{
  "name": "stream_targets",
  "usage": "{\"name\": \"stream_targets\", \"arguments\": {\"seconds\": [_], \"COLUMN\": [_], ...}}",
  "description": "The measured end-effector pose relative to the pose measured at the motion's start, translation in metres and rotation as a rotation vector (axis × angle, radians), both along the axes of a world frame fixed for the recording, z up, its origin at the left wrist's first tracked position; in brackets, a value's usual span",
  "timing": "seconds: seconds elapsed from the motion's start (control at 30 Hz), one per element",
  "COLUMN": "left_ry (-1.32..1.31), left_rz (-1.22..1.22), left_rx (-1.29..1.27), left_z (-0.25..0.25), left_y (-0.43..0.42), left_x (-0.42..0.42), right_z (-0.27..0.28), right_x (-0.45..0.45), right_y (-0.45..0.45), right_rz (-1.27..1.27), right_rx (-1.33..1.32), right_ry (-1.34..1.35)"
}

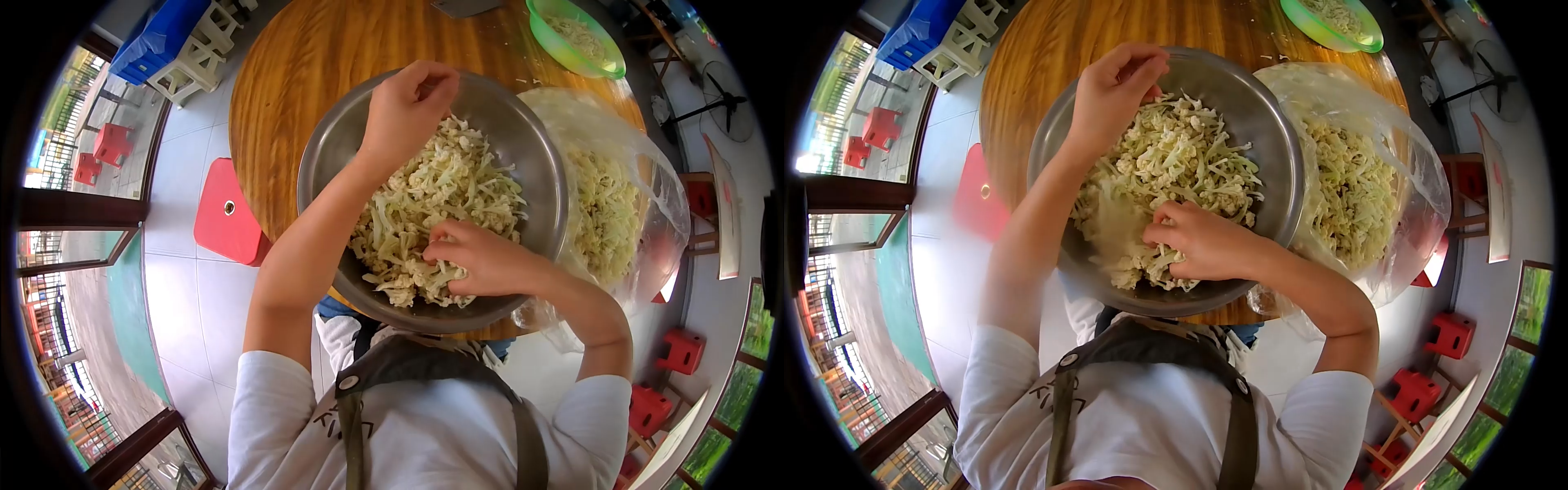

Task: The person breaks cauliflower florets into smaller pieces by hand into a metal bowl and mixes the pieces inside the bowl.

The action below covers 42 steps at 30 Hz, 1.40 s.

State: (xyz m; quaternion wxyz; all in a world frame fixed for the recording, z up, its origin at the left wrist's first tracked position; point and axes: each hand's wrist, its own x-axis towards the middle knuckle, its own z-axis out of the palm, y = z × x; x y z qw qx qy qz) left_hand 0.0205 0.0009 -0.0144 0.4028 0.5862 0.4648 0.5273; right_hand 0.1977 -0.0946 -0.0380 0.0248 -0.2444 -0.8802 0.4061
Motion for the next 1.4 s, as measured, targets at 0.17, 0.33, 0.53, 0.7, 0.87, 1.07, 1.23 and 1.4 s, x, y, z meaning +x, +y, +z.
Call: {"name": "stream_targets", "arguments": {"seconds": [0.17, 0.33, 0.53, 0.7, 0.87, 1.07, 1.23, 1.4], "left_ry": [-0.064, -0.196, -0.411, -0.674, -0.626, -0.904, -0.838, -0.909], "left_rz": [-0.049, -0.318, -0.505, -0.494, -0.391, -0.228, -0.272, -0.289], "left_rx": [-0.128, -0.364, -0.718, -0.744, -0.635, -0.745, -0.842, -0.874], "left_z": [0.002, 0.000, 0.017, 0.032, 0.015, 0.010, 0.017, 0.023], "left_y": [0.001, -0.004, -0.033, -0.080, -0.091, -0.085, -0.086, -0.074], "left_x": [-0.001, 0.005, 0.014, 0.022, 0.020, 0.008, -0.004, -0.021], "right_z": [0.011, 0.028, 0.040, 0.037, 0.025, 0.041, 0.036, 0.032], "right_x": [0.014, 0.021, 0.022, 0.004, -0.007, -0.002, 0.010, 0.016], "right_y": [0.001, 0.005, -0.005, -0.002, -0.001, -0.015, -0.017, -0.015], "right_rz": [-0.190, -0.433, -0.713, -0.854, -0.723, -0.595, -0.692, -0.775], "right_rx": [-0.129, -0.097, -0.214, 0.295, 0.516, 0.122, -0.175, -0.404], "right_ry": [0.123, 0.329, 0.533, 0.438, 0.334, 0.549, 0.752, 0.722]}}
